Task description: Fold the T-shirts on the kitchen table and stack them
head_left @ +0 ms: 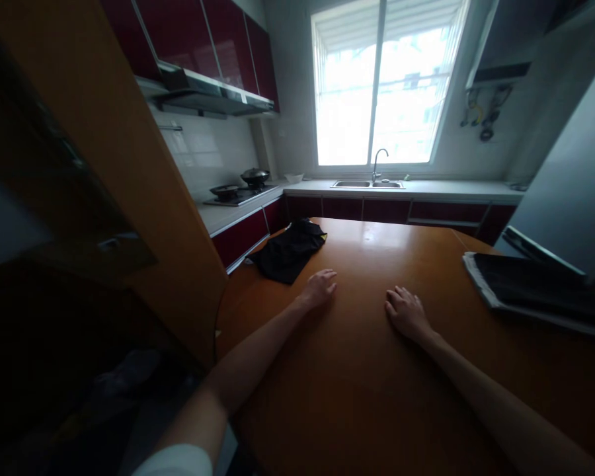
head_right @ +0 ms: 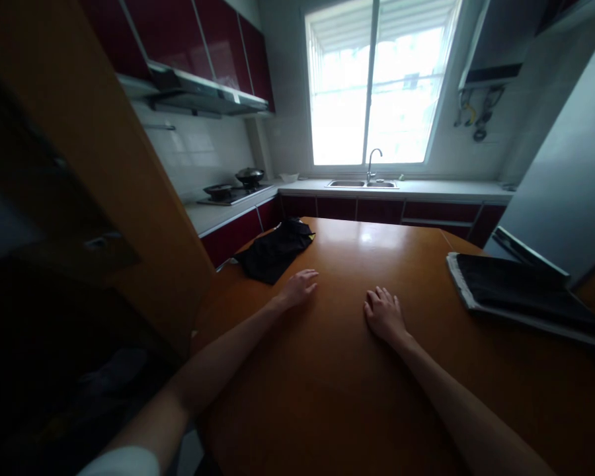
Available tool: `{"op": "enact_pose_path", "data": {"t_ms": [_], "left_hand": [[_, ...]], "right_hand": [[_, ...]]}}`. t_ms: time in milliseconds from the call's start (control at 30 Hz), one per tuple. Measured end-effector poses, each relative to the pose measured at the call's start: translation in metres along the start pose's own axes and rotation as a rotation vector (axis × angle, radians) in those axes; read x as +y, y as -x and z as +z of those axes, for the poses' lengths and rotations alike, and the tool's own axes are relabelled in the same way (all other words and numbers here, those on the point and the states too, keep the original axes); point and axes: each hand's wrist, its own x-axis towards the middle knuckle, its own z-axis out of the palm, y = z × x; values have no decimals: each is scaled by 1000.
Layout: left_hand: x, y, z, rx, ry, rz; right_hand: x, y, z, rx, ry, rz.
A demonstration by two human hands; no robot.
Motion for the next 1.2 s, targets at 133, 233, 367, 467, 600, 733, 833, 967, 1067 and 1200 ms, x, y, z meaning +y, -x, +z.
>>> {"op": "enact_pose_path", "data": {"t_ms": [133, 233, 367, 467, 600, 733, 833, 967, 1067, 1200], "left_hand": [[-56, -4, -28, 114, -83, -276], [-87, 1, -40, 129, -113, -421], [-90, -2, -39, 122, -74, -384], [-66, -8, -31, 121, -10, -252], [-20, -4, -16, 92, 89, -25], [16, 11, -7, -134, 290, 358], [19, 14, -11, -84, 339, 414], [-17, 5, -22, 197, 118, 25], [-58, 0, -25, 180, -65, -302], [-96, -3, -25, 141, -92, -416]], "right_hand": [[3, 0, 3, 21, 3, -14], [4, 0, 5, 50, -9, -25], [6, -1, 8, 90, -31, -42], [6, -1, 8, 94, -49, -43], [8, -3, 7, 100, -99, -38], [9, -5, 4, 146, -233, 25], [9, -6, 1, 204, -325, 18], [7, -5, -1, 251, -389, -66], [4, -3, -2, 255, -409, -133], [2, -3, -2, 223, -414, -198]]}}
